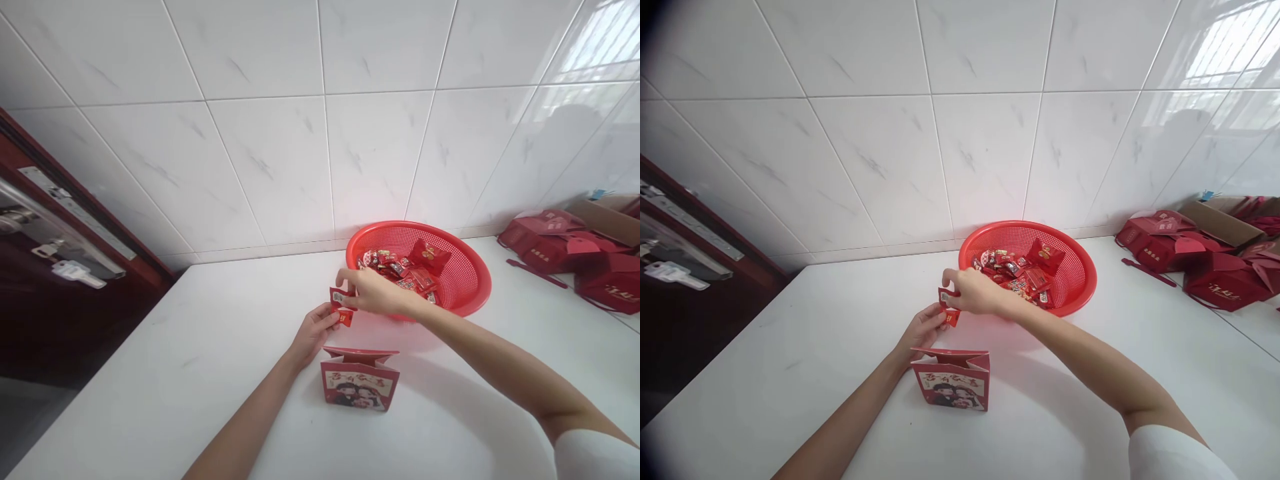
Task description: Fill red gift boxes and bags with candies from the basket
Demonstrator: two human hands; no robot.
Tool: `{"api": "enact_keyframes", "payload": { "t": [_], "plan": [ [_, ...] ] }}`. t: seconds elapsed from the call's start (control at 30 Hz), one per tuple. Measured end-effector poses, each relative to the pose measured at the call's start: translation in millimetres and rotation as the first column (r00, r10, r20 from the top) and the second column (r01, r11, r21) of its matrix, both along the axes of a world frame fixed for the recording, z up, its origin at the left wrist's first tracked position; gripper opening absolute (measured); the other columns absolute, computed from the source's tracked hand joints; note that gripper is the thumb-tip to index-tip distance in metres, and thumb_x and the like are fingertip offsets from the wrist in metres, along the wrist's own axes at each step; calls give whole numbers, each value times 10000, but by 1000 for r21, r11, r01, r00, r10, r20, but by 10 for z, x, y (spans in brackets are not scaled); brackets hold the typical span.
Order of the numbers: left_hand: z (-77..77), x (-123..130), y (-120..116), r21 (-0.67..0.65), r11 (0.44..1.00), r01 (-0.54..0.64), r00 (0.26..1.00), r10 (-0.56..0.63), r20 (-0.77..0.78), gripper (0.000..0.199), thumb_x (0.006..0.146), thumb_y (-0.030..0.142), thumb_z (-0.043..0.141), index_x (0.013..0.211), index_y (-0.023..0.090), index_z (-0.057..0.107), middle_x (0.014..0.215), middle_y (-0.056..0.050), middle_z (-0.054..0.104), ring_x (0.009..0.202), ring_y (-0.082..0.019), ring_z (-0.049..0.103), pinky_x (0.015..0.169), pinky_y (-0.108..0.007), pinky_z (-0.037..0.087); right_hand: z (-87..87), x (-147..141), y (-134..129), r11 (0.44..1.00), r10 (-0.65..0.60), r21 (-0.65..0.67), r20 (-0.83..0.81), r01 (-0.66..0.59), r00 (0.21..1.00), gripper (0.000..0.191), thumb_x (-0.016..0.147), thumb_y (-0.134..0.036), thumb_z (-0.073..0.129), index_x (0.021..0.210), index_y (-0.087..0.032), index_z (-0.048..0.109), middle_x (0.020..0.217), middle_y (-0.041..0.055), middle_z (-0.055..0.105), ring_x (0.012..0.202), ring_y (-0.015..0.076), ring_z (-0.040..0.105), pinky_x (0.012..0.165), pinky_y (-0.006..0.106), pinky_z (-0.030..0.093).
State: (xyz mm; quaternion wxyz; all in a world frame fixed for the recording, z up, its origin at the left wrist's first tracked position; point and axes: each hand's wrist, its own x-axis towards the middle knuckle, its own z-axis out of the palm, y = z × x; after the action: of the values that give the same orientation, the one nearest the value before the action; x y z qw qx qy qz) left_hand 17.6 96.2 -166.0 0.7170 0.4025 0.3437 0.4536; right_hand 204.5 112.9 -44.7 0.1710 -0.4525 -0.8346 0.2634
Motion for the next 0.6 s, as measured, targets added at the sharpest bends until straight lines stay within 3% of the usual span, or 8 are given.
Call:
{"api": "enact_keyframes", "payload": {
  "t": [0.17, 0.33, 0.5, 0.6],
  "plan": [
    [-27, 23, -9, 46, 998, 33, 999, -32, -27, 405, 652, 431, 913, 951, 188, 789, 951, -71, 735, 859, -186, 605, 781, -295, 435, -192, -71, -266, 992, -118, 59, 68, 114, 991, 80, 908, -126, 580, 855, -185, 581, 685, 16, 596, 570, 130, 488, 552, 243, 254],
    [-67, 11, -16, 124, 989, 84, 994, -74, -83, 335, 719, 406, 875, 941, 171, 788, 883, -63, 730, 793, -176, 596, 745, -290, 430, -335, -25, -390, 983, -170, 89, 67, 164, 983, 105, 948, -134, 526, 902, -192, 599, 765, 36, 645, 618, 139, 536, 573, 238, 268],
    [-8, 12, -59, 177, 974, 138, 982, -112, -151, 291, 766, 387, 843, 930, 153, 789, 829, -57, 725, 737, -164, 582, 689, -277, 415, -424, -32, -468, 980, -187, 83, 76, 181, 979, 127, 946, -114, 504, 905, -178, 605, 780, 52, 656, 647, 160, 566, 565, 237, 296],
    [22, 17, -79, 198, 969, 150, 978, -116, -173, 284, 785, 401, 824, 900, 145, 784, 811, -59, 721, 732, -171, 589, 691, -283, 422, -478, -36, -470, 980, -188, 87, 69, 182, 980, 180, 930, -101, 506, 1058, -153, 621, 879, 91, 693, 721, 191, 614, 607, 253, 360]
  ]
}}
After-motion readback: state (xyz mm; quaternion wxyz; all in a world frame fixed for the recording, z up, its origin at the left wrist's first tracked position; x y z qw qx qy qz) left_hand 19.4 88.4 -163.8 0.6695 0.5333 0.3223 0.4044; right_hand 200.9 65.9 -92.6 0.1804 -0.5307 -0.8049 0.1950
